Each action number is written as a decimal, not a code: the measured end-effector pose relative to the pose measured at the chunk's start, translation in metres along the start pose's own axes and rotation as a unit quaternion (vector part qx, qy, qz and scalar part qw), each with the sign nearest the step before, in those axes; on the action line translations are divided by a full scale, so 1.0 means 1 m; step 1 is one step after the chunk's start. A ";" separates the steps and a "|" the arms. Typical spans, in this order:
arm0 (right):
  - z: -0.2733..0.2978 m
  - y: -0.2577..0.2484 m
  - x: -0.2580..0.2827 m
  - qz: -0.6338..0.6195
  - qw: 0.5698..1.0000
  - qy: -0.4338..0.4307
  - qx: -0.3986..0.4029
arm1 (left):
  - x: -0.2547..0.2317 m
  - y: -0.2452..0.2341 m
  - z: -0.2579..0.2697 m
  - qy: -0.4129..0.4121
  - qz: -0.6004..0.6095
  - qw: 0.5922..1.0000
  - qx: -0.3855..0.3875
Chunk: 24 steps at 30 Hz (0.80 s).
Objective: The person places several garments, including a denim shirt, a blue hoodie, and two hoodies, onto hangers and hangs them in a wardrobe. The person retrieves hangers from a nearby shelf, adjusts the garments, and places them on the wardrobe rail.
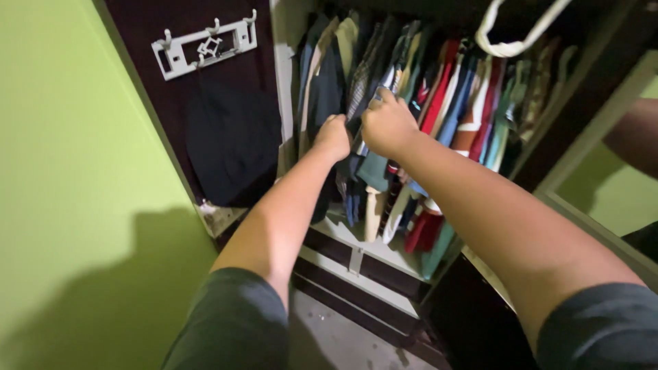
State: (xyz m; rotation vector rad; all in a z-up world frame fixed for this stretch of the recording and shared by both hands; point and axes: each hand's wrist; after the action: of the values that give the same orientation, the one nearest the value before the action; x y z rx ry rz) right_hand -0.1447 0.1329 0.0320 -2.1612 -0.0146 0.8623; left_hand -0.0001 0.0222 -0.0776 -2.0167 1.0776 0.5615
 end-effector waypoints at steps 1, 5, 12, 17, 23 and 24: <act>-0.017 0.005 0.003 0.015 1.000 -0.012 0.018 | 0.004 0.005 -0.012 -0.019 -0.008 0.999 0.028; -0.077 0.039 0.013 0.049 0.998 -0.026 -0.003 | 0.025 0.025 -0.055 0.054 -0.035 0.988 0.138; -0.095 0.064 -0.017 0.093 0.969 0.062 0.219 | 0.105 0.010 -0.083 -0.115 0.070 0.991 0.024; -0.065 0.046 -0.046 0.102 0.985 0.064 0.123 | 0.058 0.021 -0.085 -0.050 0.093 0.984 -0.145; -0.055 0.066 -0.054 0.095 0.989 0.071 0.085 | -0.003 0.062 -0.103 -0.143 0.132 0.973 -0.122; -0.057 0.069 -0.055 0.084 0.990 0.081 0.079 | 0.000 0.066 -0.106 -0.216 0.111 0.964 -0.110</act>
State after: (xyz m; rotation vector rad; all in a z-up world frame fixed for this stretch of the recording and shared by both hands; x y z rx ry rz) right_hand -0.1719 0.0319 0.0424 -2.0959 0.3110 0.7524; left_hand -0.0524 -0.0852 -0.0405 -1.8398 1.0065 1.2222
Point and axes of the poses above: each hand's wrist, its own z-axis away from the middle knuckle, its own y-axis out of the palm, x = y × z, and after that the axes turned 8 degrees about z, right-handed
